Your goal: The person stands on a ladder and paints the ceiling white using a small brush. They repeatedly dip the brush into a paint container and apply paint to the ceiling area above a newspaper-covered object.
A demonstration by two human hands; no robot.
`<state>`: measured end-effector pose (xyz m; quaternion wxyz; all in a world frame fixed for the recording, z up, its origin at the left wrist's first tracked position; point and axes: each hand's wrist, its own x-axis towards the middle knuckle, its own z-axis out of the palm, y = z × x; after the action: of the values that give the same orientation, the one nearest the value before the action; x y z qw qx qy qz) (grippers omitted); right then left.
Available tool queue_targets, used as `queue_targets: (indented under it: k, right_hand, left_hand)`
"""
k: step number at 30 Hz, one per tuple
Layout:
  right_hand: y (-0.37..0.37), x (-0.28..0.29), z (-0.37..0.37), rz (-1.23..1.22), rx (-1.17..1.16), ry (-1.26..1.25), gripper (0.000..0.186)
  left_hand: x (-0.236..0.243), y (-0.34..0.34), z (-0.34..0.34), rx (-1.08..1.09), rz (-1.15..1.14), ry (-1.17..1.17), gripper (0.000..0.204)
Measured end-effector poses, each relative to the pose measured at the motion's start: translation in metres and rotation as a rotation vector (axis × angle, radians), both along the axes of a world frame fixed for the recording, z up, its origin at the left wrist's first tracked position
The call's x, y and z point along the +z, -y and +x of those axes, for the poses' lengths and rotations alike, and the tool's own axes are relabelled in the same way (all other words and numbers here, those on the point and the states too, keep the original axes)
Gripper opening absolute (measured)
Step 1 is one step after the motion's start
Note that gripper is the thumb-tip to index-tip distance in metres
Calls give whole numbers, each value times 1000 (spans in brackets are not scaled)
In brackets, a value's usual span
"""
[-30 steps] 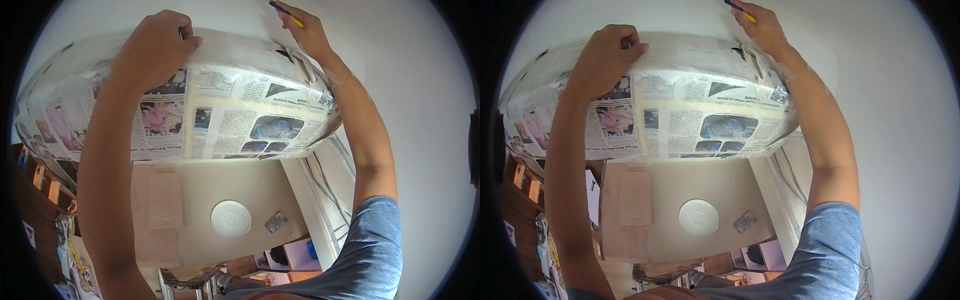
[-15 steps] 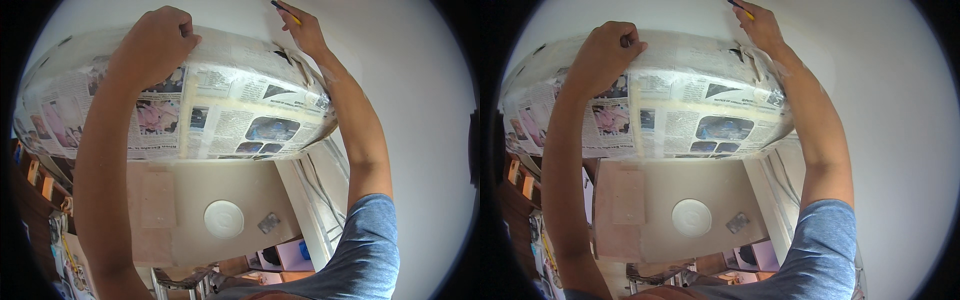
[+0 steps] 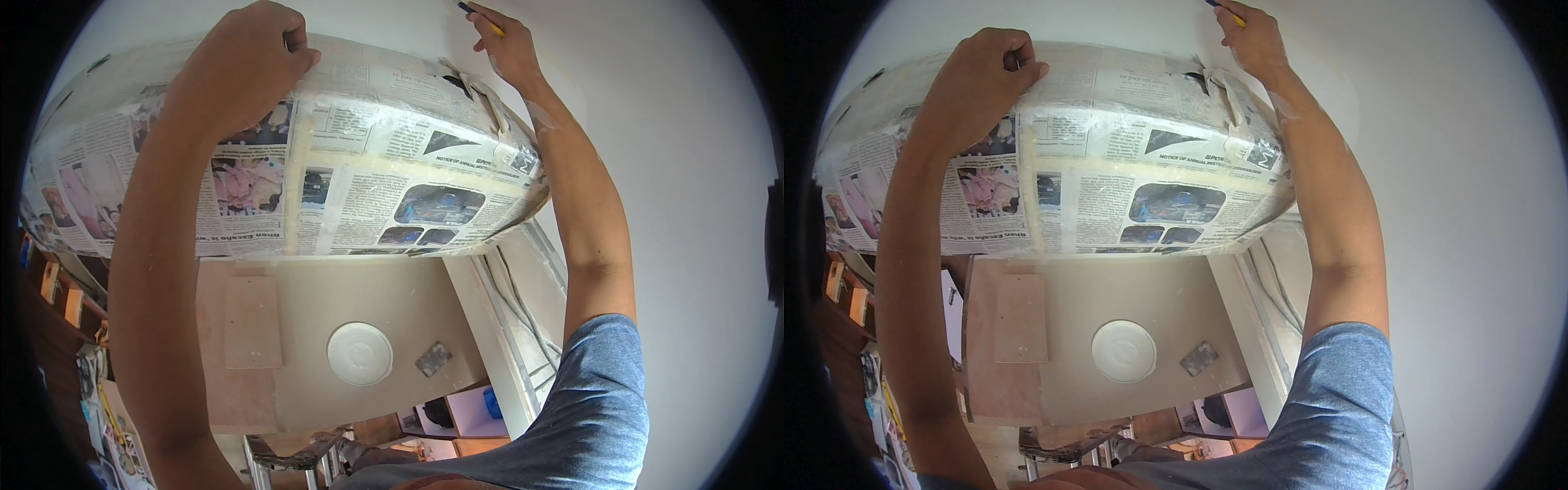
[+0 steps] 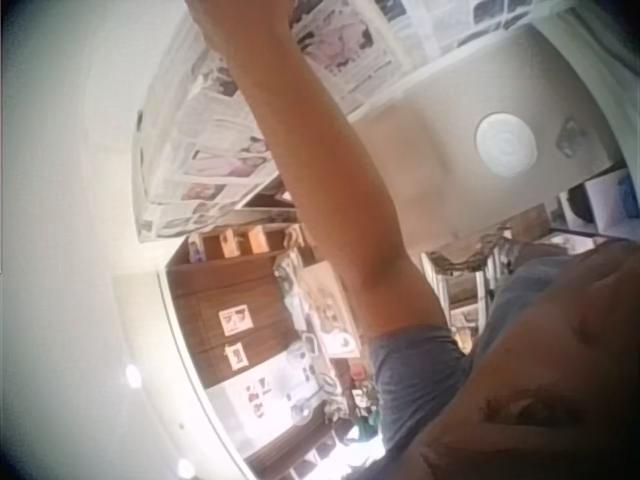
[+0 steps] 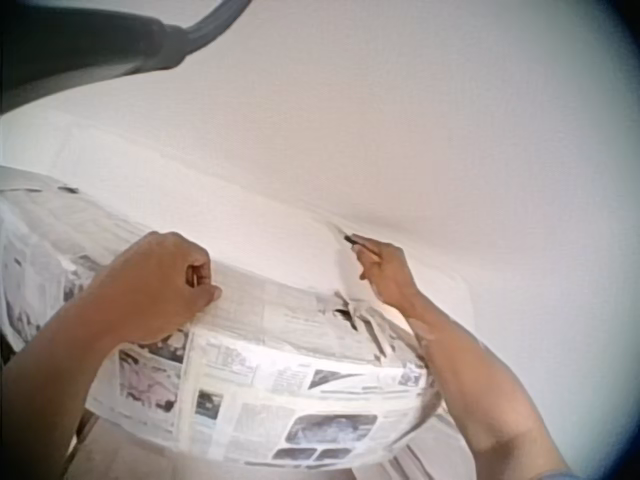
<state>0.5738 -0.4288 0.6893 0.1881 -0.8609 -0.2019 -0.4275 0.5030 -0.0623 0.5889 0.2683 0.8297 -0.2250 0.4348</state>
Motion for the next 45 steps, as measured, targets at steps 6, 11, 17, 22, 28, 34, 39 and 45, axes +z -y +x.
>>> queue_targets:
  k: [6,11,17,22,28,34,39,45]
  right_hand:
    - [13,3,-3,31,-97,-35,44]
    - [24,1,-6,7,-147,19,51]
    - [29,-1,-15,36,-267,35,50]
    - [18,-11,-22,-86,-413,266,45]
    - [-2,-12,-17,-158,-434,280,42]
    - [-24,-11,-8,-226,-360,252,41]
    - [-50,-9,0,-275,-304,262,41]
    - [-82,-7,7,-285,-245,241,40]
  left_hand:
    - [2,-1,1,-5,7,-88,32]
    - [0,0,3,4,12,-40,33]
    - [-1,-2,5,-13,5,-25,33]
    - [3,-1,0,-43,-10,-100,30]
    - [6,0,-6,-62,-59,-160,28]
    - [2,0,0,-70,-72,-78,27]
    - [4,1,1,7,-63,-230,22]
    - [12,-2,-5,2,-16,-350,26]
